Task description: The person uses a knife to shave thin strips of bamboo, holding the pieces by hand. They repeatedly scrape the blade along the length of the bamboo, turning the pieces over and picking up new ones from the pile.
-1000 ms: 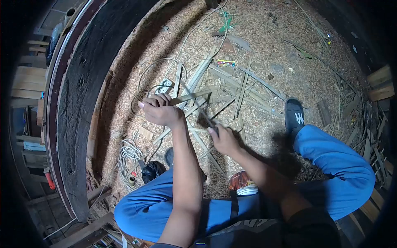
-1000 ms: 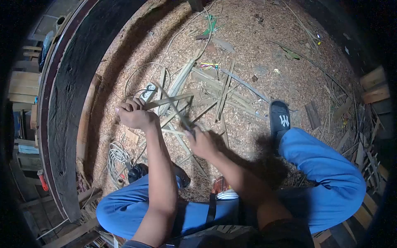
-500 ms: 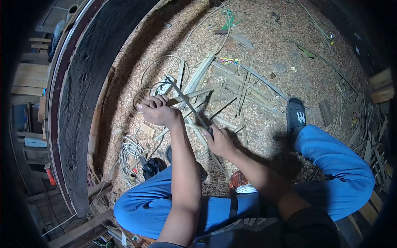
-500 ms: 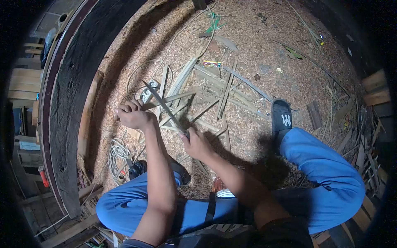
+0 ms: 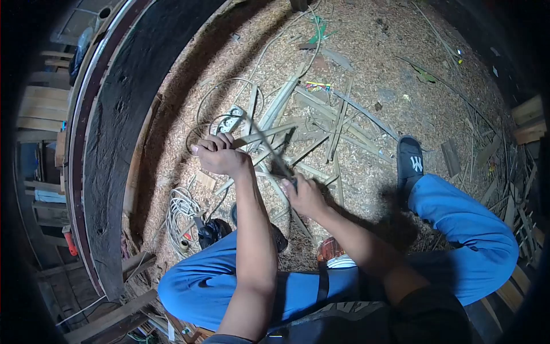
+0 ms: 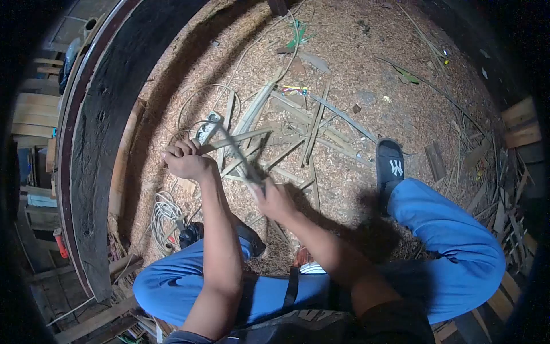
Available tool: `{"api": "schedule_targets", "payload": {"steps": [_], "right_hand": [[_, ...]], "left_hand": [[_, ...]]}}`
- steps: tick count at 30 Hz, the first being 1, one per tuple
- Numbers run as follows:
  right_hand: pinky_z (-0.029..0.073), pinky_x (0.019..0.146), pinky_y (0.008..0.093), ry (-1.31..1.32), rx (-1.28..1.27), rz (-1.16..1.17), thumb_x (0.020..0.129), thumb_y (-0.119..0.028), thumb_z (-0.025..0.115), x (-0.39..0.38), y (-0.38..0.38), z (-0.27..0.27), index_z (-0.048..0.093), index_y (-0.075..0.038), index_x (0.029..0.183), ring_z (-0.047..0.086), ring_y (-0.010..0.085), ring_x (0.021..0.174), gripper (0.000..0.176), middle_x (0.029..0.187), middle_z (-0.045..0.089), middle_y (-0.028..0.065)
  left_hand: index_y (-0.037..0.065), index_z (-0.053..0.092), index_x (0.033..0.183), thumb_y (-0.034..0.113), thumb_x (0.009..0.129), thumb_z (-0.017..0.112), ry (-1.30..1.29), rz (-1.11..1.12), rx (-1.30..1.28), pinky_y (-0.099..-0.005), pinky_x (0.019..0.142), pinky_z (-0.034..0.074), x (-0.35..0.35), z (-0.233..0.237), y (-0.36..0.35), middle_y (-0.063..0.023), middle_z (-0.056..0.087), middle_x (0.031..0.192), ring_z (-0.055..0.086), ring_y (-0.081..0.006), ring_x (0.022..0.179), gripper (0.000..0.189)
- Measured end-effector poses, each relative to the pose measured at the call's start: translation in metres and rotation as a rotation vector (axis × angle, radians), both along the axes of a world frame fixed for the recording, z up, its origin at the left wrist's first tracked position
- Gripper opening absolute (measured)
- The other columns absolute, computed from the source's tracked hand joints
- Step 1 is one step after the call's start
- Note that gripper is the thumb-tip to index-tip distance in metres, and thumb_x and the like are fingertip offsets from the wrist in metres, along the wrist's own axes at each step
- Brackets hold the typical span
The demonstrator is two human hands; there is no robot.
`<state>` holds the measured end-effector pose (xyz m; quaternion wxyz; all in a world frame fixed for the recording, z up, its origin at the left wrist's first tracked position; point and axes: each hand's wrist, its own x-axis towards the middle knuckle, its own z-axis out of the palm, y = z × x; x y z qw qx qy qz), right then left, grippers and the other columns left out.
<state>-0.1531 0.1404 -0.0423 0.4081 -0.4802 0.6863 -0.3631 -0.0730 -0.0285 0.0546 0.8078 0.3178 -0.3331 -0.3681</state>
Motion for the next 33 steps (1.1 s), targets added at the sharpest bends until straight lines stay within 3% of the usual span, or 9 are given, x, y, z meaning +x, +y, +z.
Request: {"api": "schedule_targets", "payload": {"steps": [2, 4, 8, 10, 14, 20, 21, 25, 33], "right_hand": [[0.051, 0.07, 0.0546, -0.201, 0.487, -0.027, 0.098, -0.04, 0.052, -0.022, -0.001, -0.019, 0.063, 0.01, 0.096, 0.065, 0.0474, 0.074, 0.052, 0.073, 0.064, 0.0292], [0.051, 0.069, 0.0554, 0.09, 0.221, -0.12, 0.098, -0.04, 0.051, -0.038, 0.012, -0.045, 0.064, 0.009, 0.092, 0.065, 0.0485, 0.074, 0.052, 0.073, 0.064, 0.0289], [0.051, 0.074, 0.0559, -0.167, 0.3, -0.043, 0.098, -0.04, 0.052, -0.031, 0.0, 0.011, 0.06, 0.009, 0.101, 0.064, 0.0506, 0.081, 0.05, 0.078, 0.064, 0.033], [0.051, 0.072, 0.0568, -0.008, -0.007, -0.035, 0.098, -0.04, 0.051, -0.006, 0.002, -0.001, 0.057, 0.007, 0.103, 0.063, 0.0526, 0.077, 0.048, 0.074, 0.063, 0.0316], [0.052, 0.074, 0.054, -0.217, 0.461, -0.078, 0.097, -0.039, 0.053, -0.024, -0.001, -0.007, 0.059, 0.009, 0.101, 0.065, 0.0495, 0.08, 0.049, 0.078, 0.064, 0.0328], [0.053, 0.062, 0.0521, -0.093, 0.212, 0.007, 0.099, -0.038, 0.05, -0.024, -0.001, 0.024, 0.063, 0.009, 0.091, 0.066, 0.0436, 0.067, 0.049, 0.073, 0.065, 0.029], [0.052, 0.054, 0.0481, 0.201, -0.08, -0.015, 0.101, -0.037, 0.048, -0.005, 0.007, -0.007, 0.064, 0.008, 0.087, 0.066, 0.037, 0.058, 0.05, 0.067, 0.065, 0.0241], [0.052, 0.052, 0.0473, -0.01, 0.332, -0.133, 0.101, -0.038, 0.048, -0.017, 0.003, -0.024, 0.065, 0.007, 0.083, 0.068, 0.0358, 0.058, 0.051, 0.065, 0.064, 0.0239], [0.054, 0.06, 0.05, 0.06, 0.114, -0.098, 0.099, -0.038, 0.051, -0.008, 0.011, -0.023, 0.065, 0.008, 0.093, 0.067, 0.0426, 0.064, 0.048, 0.068, 0.065, 0.0261]], "left_hand": [[0.014, 0.024, 0.064, 0.031, 0.107, 0.032, 0.003, -0.012, -0.011, -0.0276, 0.042, 0.019, 0.005, 0.002, 0.003, 0.001, 0.023, 0.054, 0.017, -0.0101, 0.046, 0.047], [0.014, 0.024, 0.064, 0.03, 0.107, 0.031, 0.042, -0.033, 0.009, -0.0277, 0.042, 0.019, 0.001, 0.006, 0.003, 0.001, 0.023, 0.054, 0.016, -0.0102, 0.046, 0.046], [0.014, 0.023, 0.064, 0.03, 0.107, 0.03, 0.01, -0.068, -0.005, -0.0272, 0.042, 0.018, -0.011, 0.008, 0.003, 0.0014, 0.022, 0.055, 0.015, -0.01, 0.047, 0.046], [0.014, 0.023, 0.064, 0.029, 0.107, 0.031, 0.016, -0.065, -0.013, -0.0269, 0.042, 0.018, -0.004, 0.002, 0.003, 0.0017, 0.021, 0.056, 0.016, -0.0098, 0.047, 0.046], [0.015, 0.023, 0.064, 0.029, 0.107, 0.032, 0.006, -0.02, -0.003, -0.027, 0.042, 0.018, 0.003, 0.004, 0.0, 0.0019, 0.02, 0.054, 0.017, -0.0094, 0.046, 0.046], [0.014, 0.023, 0.063, 0.03, 0.106, 0.034, -0.011, -0.015, 0.024, -0.0271, 0.042, 0.018, -0.009, 0.007, 0.001, 0.0017, 0.02, 0.054, 0.018, -0.0099, 0.046, 0.047], [0.014, 0.023, 0.064, 0.031, 0.107, 0.034, -0.026, -0.019, 0.003, -0.0272, 0.042, 0.018, -0.006, 0.004, 0.0, 0.0016, 0.02, 0.054, 0.018, -0.0103, 0.046, 0.047], [0.014, 0.023, 0.064, 0.03, 0.106, 0.035, 0.049, -0.022, -0.005, -0.0277, 0.042, 0.017, 0.008, -0.002, -0.001, 0.0014, 0.021, 0.055, 0.017, -0.0102, 0.046, 0.047], [0.014, 0.022, 0.063, 0.029, 0.106, 0.033, 0.02, -0.018, 0.008, -0.0279, 0.043, 0.018, -0.005, 0.002, 0.004, 0.0014, 0.019, 0.056, 0.016, -0.0104, 0.047, 0.047]]}}
